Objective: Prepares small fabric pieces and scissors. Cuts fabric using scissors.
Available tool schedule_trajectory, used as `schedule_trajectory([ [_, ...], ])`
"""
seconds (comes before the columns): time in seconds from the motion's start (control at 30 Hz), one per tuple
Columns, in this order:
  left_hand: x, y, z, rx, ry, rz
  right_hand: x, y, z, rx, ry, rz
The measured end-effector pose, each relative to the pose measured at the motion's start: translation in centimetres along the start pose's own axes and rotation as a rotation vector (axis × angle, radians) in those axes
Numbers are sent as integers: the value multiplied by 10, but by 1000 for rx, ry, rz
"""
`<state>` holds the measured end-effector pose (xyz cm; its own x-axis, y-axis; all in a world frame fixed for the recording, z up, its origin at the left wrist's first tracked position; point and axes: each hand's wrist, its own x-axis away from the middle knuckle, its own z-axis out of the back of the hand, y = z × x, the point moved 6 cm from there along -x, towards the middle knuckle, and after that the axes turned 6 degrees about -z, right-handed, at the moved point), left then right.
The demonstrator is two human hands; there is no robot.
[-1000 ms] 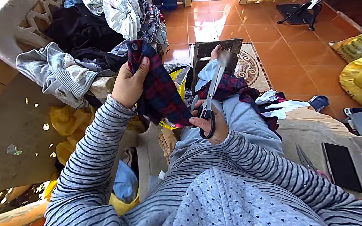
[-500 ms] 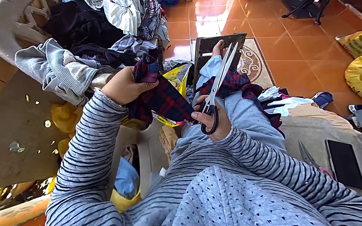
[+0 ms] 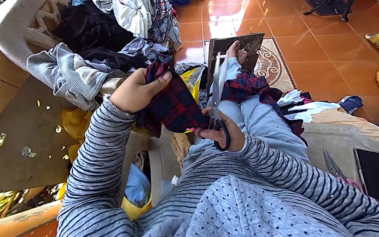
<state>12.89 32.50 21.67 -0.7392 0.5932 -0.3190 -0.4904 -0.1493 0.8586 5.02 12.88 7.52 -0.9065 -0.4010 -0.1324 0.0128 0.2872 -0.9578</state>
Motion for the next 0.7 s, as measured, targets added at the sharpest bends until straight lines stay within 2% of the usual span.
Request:
schedule_trajectory([
  [0.07,3,6,6,40,26,7,1,10,2,74,-209,-2],
  [0.2,9,10,23,68,107,27,5,32,11,159,-398,-41],
  [0.4,11,0,37,195,192,129,3,39,2,340,-448,-157],
  [0.7,6,-8,23,400,125,125,1,45,-9,405,-514,-199],
])
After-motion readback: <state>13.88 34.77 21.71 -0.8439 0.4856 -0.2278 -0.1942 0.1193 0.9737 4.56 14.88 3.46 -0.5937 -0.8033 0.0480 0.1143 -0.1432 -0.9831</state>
